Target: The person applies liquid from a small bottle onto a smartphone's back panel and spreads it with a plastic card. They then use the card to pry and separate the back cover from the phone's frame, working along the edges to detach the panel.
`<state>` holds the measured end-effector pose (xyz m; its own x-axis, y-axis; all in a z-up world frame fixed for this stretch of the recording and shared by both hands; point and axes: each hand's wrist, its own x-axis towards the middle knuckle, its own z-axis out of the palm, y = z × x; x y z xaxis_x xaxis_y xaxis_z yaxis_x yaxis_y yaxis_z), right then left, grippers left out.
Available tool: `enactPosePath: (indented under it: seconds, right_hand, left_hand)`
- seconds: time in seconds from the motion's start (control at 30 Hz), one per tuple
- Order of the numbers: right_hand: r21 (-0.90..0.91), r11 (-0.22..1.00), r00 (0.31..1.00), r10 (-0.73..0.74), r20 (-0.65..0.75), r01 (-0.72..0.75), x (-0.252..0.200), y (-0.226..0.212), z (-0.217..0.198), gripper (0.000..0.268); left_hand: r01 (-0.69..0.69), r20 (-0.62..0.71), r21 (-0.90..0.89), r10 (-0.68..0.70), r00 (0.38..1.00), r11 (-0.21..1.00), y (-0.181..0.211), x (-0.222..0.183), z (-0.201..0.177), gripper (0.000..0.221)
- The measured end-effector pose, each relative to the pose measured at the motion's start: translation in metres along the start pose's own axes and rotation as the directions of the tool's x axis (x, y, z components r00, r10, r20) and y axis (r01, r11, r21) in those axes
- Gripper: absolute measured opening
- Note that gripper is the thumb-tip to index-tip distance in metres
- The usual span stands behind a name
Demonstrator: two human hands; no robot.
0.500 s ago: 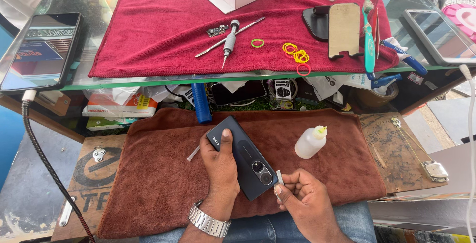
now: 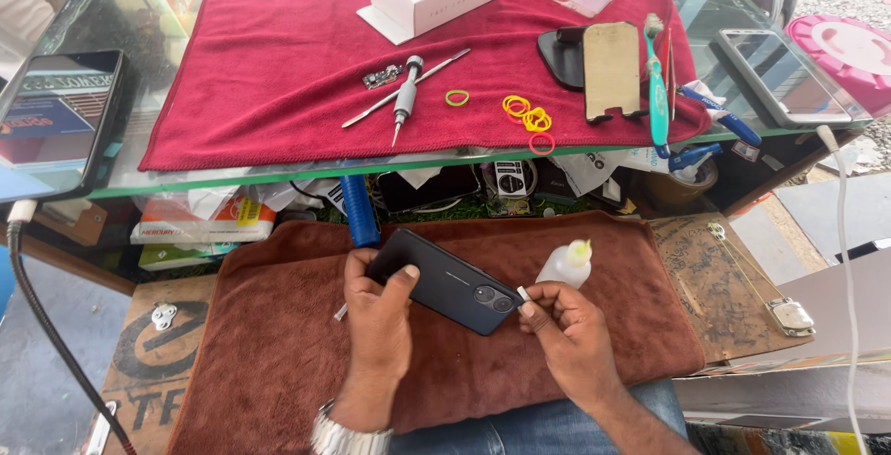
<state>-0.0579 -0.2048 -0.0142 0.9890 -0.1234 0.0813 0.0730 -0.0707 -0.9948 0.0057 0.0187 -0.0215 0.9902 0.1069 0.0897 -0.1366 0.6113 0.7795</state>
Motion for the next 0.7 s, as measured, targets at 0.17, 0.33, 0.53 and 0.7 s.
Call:
enactPosePath:
  seconds: [0.17,0.33,0.53,0.7]
  right_hand:
    - [-0.188,0.982,0.999,-0.030,0.016,0.033,0.003,-0.002,-0.008,0.016]
    - [-0.264,0.960,0.995,-0.083,0.047,0.092,0.002,-0.002,-0.007,0.015]
    - [-0.225,0.960,0.985,-0.153,0.082,0.168,0.005,0.002,-0.006,0.015]
    - [-0.156,0.979,0.985,-0.112,0.129,0.131,0.004,-0.001,-0.001,0.016]
  left_hand:
    - [0.102,0.061,0.781,-0.239,0.969,0.616,0.066,0.012,0.014,0.031]
    - [0.120,-0.044,0.975,-0.372,0.927,0.185,0.123,0.008,0.043,0.042]
    - [0.081,-0.124,0.989,-0.384,0.915,-0.124,0.138,0.002,0.053,0.036]
    - [-0.268,0.237,0.961,-0.295,0.926,-0.070,0.128,-0.005,0.043,0.034]
